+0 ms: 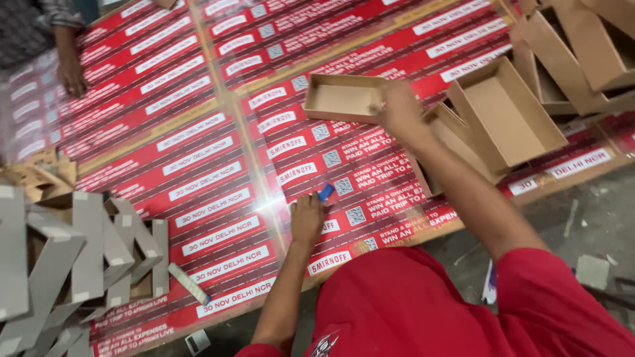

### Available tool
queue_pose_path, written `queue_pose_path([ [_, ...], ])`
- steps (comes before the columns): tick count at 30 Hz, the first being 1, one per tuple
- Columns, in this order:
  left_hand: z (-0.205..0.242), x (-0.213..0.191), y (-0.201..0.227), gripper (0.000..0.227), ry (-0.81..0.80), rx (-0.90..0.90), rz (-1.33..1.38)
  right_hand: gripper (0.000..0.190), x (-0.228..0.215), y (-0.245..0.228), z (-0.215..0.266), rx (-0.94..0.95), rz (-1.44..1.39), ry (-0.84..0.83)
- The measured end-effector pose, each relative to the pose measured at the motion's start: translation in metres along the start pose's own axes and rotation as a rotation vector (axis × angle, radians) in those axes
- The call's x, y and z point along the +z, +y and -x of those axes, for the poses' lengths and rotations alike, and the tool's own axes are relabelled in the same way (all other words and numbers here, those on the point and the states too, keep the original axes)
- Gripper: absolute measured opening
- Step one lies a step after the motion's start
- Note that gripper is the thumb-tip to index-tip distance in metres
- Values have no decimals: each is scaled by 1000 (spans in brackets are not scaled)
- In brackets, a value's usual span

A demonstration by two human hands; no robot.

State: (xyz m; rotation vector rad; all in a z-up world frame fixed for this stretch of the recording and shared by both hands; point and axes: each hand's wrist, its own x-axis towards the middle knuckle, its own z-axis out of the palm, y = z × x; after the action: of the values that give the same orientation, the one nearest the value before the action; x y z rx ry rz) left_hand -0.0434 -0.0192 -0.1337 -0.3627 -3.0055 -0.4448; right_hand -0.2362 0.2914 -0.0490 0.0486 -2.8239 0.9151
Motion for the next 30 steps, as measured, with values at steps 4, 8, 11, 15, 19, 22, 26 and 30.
queue_pose_path([
  [4, 23, -4, 11, 25, -59, -50, -43, 29, 77, -17, -32, -110, 410, -239],
  [8, 52, -32, 19, 23, -61, -336, 177, 28, 103, -17, -33, -307, 559, -447],
  [11, 56, -62, 20, 35, 244, -319, 411, 40, 100, -22, 14, -1, -169, -679],
  [15, 47, -109, 22, 43, 231, -284, 702, 52, 85, -40, 121, 139, -932, -779],
  [19, 23, -122, 32, 45, -76, 20, 576, 59, 73, -49, 181, 241, -1101, -881],
  [22, 24, -103, 48, 45, -201, -6, 399, 77, 69, -35, 207, -18, -1080, -965],
  [26, -4, -89, 23, 53, -118, 63, 244, 72, 79, -25, 209, 27, -1058, -893],
  [30, -69, -106, -42, 50, 32, -12, -48, 75, 85, -26, 215, -5, -1167, -859],
])
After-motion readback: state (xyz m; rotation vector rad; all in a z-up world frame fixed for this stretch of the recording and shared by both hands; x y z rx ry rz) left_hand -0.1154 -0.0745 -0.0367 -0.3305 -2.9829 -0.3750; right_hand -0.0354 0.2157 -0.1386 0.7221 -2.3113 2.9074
